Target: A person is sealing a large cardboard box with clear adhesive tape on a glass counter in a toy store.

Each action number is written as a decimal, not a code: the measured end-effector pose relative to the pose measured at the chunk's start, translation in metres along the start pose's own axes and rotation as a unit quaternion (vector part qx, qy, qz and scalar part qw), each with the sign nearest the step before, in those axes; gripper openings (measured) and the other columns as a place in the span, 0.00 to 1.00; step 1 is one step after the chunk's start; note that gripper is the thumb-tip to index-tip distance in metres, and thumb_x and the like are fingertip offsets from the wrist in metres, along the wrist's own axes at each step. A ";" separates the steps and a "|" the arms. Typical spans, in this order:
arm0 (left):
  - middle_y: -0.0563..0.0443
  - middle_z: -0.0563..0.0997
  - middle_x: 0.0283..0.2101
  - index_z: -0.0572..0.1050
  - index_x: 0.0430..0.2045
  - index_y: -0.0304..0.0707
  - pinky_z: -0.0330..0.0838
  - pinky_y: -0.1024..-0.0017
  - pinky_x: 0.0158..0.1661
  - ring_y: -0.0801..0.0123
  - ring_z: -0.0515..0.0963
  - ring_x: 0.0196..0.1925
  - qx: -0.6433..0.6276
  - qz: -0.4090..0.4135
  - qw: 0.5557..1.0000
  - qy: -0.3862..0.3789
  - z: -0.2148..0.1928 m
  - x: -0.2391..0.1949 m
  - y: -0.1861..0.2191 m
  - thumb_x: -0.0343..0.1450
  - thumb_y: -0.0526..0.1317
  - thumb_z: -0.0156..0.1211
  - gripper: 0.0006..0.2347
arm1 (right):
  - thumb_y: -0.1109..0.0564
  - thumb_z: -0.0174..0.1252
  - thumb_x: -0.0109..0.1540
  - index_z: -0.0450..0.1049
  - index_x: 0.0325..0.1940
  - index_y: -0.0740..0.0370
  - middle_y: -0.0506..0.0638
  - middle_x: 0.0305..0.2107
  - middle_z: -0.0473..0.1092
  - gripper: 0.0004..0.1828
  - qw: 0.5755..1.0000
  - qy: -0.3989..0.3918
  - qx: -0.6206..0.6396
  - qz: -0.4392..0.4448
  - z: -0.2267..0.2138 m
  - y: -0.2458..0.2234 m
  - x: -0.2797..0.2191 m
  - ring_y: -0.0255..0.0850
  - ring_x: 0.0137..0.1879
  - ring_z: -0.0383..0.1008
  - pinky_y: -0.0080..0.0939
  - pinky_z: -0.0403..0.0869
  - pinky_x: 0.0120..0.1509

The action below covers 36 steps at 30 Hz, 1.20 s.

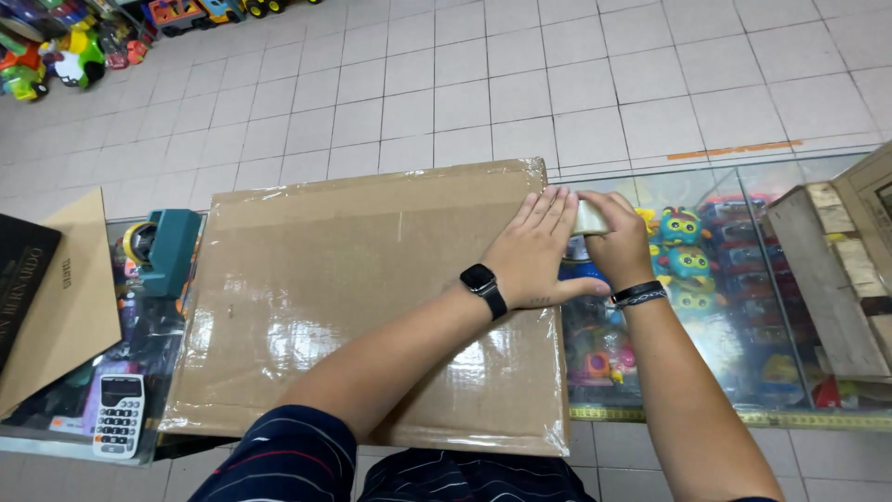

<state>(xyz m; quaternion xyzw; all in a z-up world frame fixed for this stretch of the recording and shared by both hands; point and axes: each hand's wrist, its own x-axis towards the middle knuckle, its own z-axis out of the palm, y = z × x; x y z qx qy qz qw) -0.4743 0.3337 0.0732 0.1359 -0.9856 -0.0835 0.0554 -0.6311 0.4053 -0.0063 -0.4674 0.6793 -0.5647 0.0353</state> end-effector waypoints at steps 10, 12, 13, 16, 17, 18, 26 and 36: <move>0.32 0.57 0.75 0.54 0.72 0.29 0.43 0.48 0.72 0.45 0.53 0.78 0.017 -0.241 0.970 0.020 -0.074 -0.114 -0.142 0.72 0.73 0.37 0.45 | 0.71 0.50 0.59 0.82 0.56 0.50 0.52 0.38 0.74 0.28 1.000 0.003 -0.020 0.007 0.003 -0.008 -0.002 0.54 0.50 0.77 0.49 0.73 0.60; 0.28 0.56 0.75 0.52 0.73 0.27 0.45 0.47 0.72 0.43 0.54 0.77 0.060 -0.422 0.904 0.027 -0.083 -0.164 -0.198 0.73 0.73 0.34 0.45 | 0.72 0.49 0.59 0.82 0.56 0.51 0.52 0.39 0.75 0.29 1.000 0.010 -0.023 0.015 0.002 -0.012 -0.004 0.53 0.49 0.78 0.50 0.74 0.60; 0.28 0.56 0.75 0.52 0.73 0.27 0.45 0.47 0.72 0.43 0.54 0.77 0.058 -0.423 0.904 0.029 -0.083 -0.187 -0.217 0.73 0.73 0.34 0.45 | 0.72 0.49 0.59 0.82 0.56 0.51 0.52 0.39 0.75 0.29 1.000 0.008 -0.024 0.014 0.003 -0.011 -0.005 0.53 0.49 0.78 0.50 0.74 0.60; 0.34 0.52 0.77 0.49 0.74 0.30 0.44 0.54 0.73 0.50 0.50 0.79 0.062 -0.550 0.832 0.045 -0.082 -0.250 -0.278 0.70 0.78 0.29 0.49 | 0.72 0.48 0.58 0.82 0.57 0.51 0.52 0.39 0.75 0.30 0.999 0.006 -0.026 0.018 0.005 -0.013 -0.005 0.53 0.50 0.77 0.50 0.74 0.60; 0.35 0.52 0.77 0.49 0.74 0.32 0.47 0.55 0.73 0.51 0.53 0.78 0.046 -0.588 0.805 0.060 -0.079 -0.267 -0.298 0.68 0.80 0.30 0.50 | 0.73 0.47 0.58 0.82 0.57 0.51 0.53 0.40 0.75 0.30 0.999 0.004 -0.024 0.021 0.005 -0.017 -0.004 0.54 0.50 0.77 0.50 0.74 0.61; 0.36 0.53 0.76 0.48 0.74 0.33 0.50 0.57 0.72 0.53 0.55 0.77 0.031 -0.624 0.777 0.076 -0.076 -0.284 -0.319 0.66 0.82 0.31 0.52 | 0.73 0.47 0.58 0.82 0.57 0.52 0.54 0.40 0.75 0.30 0.999 0.001 -0.022 0.025 0.006 -0.020 -0.004 0.54 0.50 0.77 0.51 0.73 0.61; 0.32 0.81 0.52 0.78 0.55 0.31 0.74 0.46 0.51 0.40 0.79 0.56 -0.023 -0.623 0.773 0.115 -0.066 -0.321 -0.395 0.76 0.73 0.42 0.39 | 0.70 0.51 0.58 0.81 0.57 0.50 0.54 0.43 0.75 0.28 0.997 0.009 -0.065 0.027 0.008 -0.006 -0.007 0.55 0.54 0.76 0.51 0.72 0.63; 0.32 0.86 0.41 0.84 0.44 0.28 0.79 0.54 0.40 0.45 0.86 0.46 0.117 -0.600 0.791 -0.011 -0.139 -0.301 -0.319 0.80 0.65 0.26 0.39 | 0.43 0.64 0.58 0.62 0.76 0.31 0.48 0.73 0.58 0.41 0.905 -0.140 -0.361 0.175 -0.008 -0.052 0.002 0.55 0.78 0.55 0.76 0.50 0.75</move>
